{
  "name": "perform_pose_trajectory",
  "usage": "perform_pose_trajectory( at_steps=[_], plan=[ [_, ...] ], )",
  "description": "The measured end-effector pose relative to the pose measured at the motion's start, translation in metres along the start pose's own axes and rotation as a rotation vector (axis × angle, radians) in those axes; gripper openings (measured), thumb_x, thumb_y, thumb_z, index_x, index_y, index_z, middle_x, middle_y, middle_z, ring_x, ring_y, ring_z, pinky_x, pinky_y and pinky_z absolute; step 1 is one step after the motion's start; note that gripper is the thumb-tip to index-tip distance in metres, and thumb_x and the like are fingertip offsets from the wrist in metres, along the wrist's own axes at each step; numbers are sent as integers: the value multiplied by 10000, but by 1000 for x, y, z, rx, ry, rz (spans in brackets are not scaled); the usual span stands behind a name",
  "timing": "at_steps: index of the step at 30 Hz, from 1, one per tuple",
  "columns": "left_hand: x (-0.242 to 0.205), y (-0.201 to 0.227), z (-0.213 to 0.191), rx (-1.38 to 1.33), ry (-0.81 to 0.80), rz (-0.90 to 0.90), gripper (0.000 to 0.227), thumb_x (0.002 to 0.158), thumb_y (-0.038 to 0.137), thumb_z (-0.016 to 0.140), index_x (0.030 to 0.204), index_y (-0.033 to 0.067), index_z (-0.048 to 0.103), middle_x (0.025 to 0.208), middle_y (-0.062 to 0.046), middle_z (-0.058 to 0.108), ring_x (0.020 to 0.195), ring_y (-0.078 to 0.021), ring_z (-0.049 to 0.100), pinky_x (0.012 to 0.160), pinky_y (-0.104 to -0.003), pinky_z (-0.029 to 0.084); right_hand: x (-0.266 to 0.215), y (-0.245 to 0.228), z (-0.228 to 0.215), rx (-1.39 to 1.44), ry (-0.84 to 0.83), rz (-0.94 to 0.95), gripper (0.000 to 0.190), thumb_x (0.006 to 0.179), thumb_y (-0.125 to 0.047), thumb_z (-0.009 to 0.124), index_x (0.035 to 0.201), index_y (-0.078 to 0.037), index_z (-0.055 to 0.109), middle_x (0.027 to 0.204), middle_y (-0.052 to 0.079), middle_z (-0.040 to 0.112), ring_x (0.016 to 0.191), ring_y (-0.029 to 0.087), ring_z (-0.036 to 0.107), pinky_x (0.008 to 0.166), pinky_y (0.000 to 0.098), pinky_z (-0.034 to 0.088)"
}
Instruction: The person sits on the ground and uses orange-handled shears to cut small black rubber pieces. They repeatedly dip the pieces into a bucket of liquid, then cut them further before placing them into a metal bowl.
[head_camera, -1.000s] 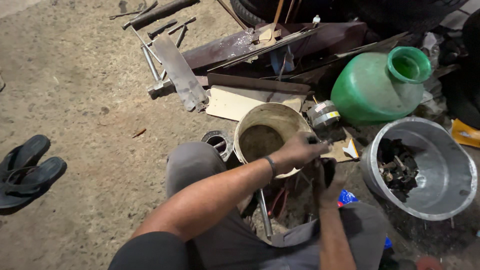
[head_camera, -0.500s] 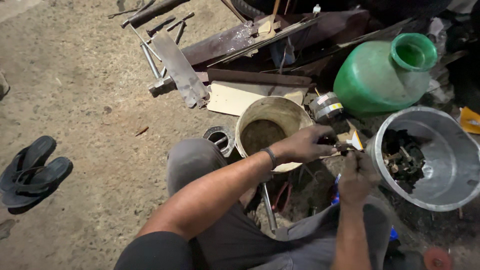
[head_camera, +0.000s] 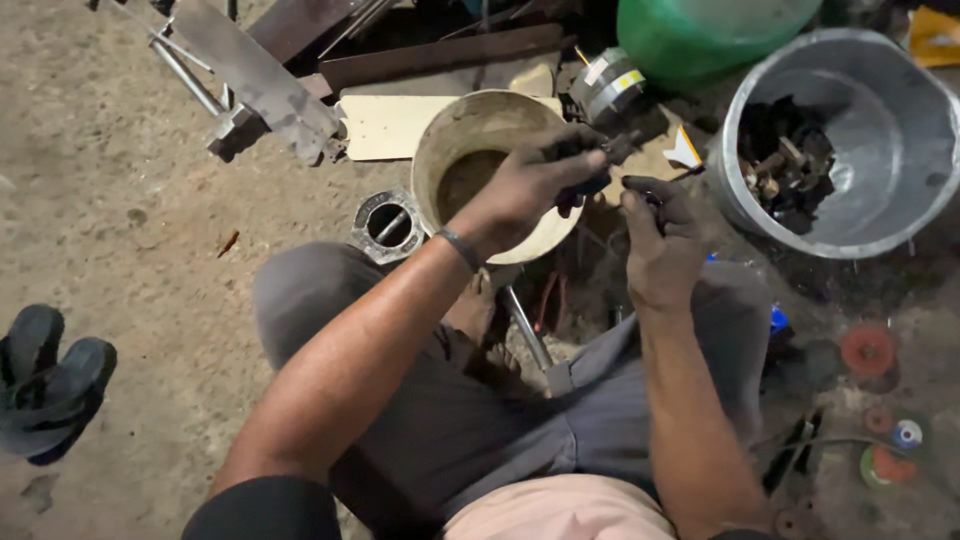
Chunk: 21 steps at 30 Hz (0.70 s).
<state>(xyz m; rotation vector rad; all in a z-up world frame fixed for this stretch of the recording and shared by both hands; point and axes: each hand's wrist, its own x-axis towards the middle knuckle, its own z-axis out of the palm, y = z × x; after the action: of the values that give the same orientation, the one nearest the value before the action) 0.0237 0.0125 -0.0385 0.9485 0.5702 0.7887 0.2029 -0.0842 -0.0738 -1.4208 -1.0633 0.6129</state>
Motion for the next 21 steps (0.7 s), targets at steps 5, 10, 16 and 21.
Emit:
perform_pose_trajectory(
  at_steps=[5,10,16,21],
  plan=[
    [0,-3,4,208,-39,165,243,1027,161,687,1208,-1,677,997,-15,663,925,-83,611,795,-260,533,0,-26,4,355,40,76,120,989,-10,756,1106,6,733,946,9,711,831,89,610,732,237,456],
    [8,-17,7,375,233,191,251,989,173,686,1184,15,679,971,-32,708,850,-93,645,712,-277,554,-23,-36,11,-20,-108,-176,113,981,-27,745,1088,3,727,1012,8,728,931,107,663,859,249,521],
    [11,14,-13,-430,341,73,287,984,283,623,1068,12,662,867,-115,728,685,-243,709,572,-366,564,-16,-19,18,161,-83,67,97,990,-80,758,1057,-13,738,845,-12,661,721,69,542,657,232,422],
    [0,26,-10,-223,390,19,342,982,344,631,1079,17,618,872,-117,706,722,-236,715,584,-328,578,-7,-12,14,219,43,107,54,998,-71,724,1025,-32,697,806,-9,647,632,65,533,575,238,419]
  ],
)
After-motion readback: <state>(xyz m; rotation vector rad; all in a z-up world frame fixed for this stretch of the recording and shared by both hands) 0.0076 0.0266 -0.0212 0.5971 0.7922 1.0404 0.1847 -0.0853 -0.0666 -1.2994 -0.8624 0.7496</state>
